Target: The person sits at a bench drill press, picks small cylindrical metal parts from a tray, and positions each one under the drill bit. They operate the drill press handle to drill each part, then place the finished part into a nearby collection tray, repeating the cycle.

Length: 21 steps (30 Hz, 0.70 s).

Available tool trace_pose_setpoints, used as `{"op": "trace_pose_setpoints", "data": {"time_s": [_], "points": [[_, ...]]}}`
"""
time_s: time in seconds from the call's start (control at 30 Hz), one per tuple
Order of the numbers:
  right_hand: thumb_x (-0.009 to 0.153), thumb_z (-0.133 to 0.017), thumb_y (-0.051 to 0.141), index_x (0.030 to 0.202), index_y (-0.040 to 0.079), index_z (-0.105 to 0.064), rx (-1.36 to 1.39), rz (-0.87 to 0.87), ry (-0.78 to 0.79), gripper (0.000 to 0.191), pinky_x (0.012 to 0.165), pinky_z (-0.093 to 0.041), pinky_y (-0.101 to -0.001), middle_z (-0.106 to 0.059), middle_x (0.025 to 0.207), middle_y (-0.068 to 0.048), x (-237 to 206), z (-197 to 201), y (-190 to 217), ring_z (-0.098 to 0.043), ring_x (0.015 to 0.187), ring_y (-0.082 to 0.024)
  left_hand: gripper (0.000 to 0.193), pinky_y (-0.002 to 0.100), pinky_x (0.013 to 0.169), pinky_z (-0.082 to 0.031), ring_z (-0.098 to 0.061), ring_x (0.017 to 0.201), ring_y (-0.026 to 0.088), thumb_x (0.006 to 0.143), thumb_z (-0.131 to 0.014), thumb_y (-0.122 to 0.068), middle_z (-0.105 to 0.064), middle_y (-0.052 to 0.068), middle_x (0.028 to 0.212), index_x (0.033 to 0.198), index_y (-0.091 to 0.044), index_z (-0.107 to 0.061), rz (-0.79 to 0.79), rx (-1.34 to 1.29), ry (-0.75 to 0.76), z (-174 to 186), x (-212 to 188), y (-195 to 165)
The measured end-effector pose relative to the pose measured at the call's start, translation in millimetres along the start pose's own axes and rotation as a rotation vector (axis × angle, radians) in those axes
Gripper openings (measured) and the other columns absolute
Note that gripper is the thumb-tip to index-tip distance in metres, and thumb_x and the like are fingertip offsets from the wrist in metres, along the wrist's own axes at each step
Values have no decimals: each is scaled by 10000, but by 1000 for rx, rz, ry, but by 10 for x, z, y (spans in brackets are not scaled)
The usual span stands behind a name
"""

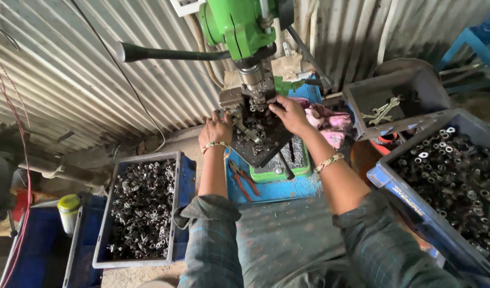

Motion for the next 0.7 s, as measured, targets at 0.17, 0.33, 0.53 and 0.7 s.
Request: {"op": "trace_pose_setpoints", "data": {"time_s": [0.17, 0.33, 0.53, 0.7], "points": [[973, -643, 231, 1120, 50, -664, 616, -309, 226, 235, 698, -605, -290, -726, 876, -32, -449, 355, -116, -708, 782, -167, 612, 533, 962, -517, -626, 1179, 444, 1020, -330, -584, -609, 255, 1327, 1408, -140, -494, 13, -15, -14, 21, -35, -14], [1111, -678, 113, 1122, 84, -688, 1119, -204, 320, 32, 731, -515, -247, -709, 918, -41, -836, 686, 37, -645, 860, -123, 609, 533, 958, -525, -639, 1169, 441, 1038, -315, -587, -622, 259, 1310, 1410, -137, -488, 26, 17, -1, 60, -60, -40], [863, -828, 266, 1076, 114, -740, -106, -93, 165, 277, 822, -549, -351, -736, 993, -89, -760, 258, 327, -706, 920, -219, 625, 523, 953, -536, -649, 1159, 434, 1042, -297, -598, -638, 258, 1286, 1385, -110, -484, 44, 44, 19, 79, -65, -58], [706, -904, 192, 991, 117, -783, -416, -63, 99, 319, 785, -548, -423, -693, 951, -170, -773, -40, 346, -683, 886, -336, 628, 521, 957, -535, -650, 1160, 437, 1044, -318, -605, -641, 262, 1277, 1346, -89, -508, 43, 45, 0, 77, -72, -55]]}}
Point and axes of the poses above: each hand's wrist, its own x-axis towards the middle knuckle, its own z-axis out of the back of the hand, y = z × x, the point moved 2 cm from there along x, towards the middle knuckle
